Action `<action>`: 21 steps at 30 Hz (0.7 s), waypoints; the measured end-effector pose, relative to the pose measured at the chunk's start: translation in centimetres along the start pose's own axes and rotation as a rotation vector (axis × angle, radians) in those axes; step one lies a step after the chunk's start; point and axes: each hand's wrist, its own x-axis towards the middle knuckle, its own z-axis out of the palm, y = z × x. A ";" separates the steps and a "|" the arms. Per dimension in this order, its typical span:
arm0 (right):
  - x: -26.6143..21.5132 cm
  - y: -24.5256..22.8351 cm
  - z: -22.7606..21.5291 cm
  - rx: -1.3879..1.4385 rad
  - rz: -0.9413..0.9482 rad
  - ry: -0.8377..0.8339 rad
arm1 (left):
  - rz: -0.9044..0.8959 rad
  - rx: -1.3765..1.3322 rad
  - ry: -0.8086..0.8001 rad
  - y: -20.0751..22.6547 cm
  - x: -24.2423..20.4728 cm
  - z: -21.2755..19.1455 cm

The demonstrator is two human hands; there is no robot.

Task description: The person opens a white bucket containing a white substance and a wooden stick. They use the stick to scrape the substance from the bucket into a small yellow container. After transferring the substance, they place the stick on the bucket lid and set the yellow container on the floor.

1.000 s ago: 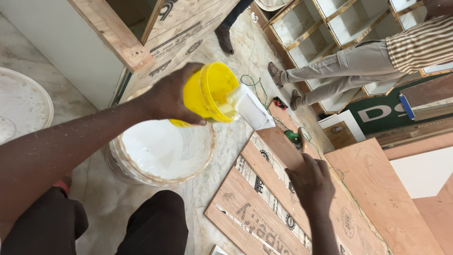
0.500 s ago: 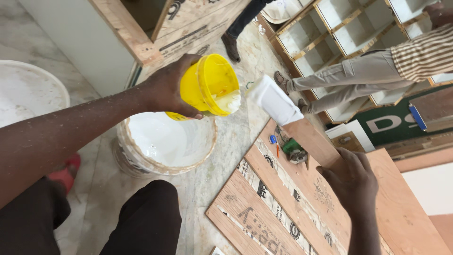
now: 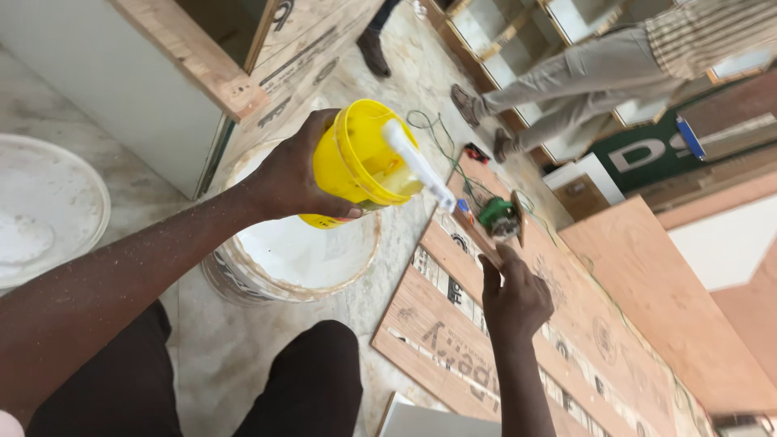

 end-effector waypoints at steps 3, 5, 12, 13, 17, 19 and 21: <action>0.7 -2.1 -1.9 -0.069 -0.064 -0.028 | 0.019 0.019 -0.024 -0.8 0.5 -1.1; 1.4 -3.7 -2.8 -0.111 -0.090 -0.027 | 0.037 0.014 -0.042 -1.5 0.9 -1.8; 3.5 -7.1 -4.8 -0.141 -0.156 -0.133 | 0.097 -0.005 -0.109 -3.7 2.0 -4.6; 3.8 -6.9 -5.0 -0.136 -0.160 -0.173 | 0.108 0.018 -0.119 -3.9 2.1 -5.0; 4.9 -5.9 -6.2 -0.145 -0.201 -0.295 | 0.145 -0.019 -0.139 -4.7 2.2 -6.8; 5.3 -5.3 -7.0 -0.180 -0.214 -0.346 | 0.141 -0.032 -0.143 -5.1 2.3 -7.5; 5.7 -4.9 -8.1 -0.220 -0.229 -0.393 | 0.121 -0.033 -0.144 -5.4 2.3 -8.4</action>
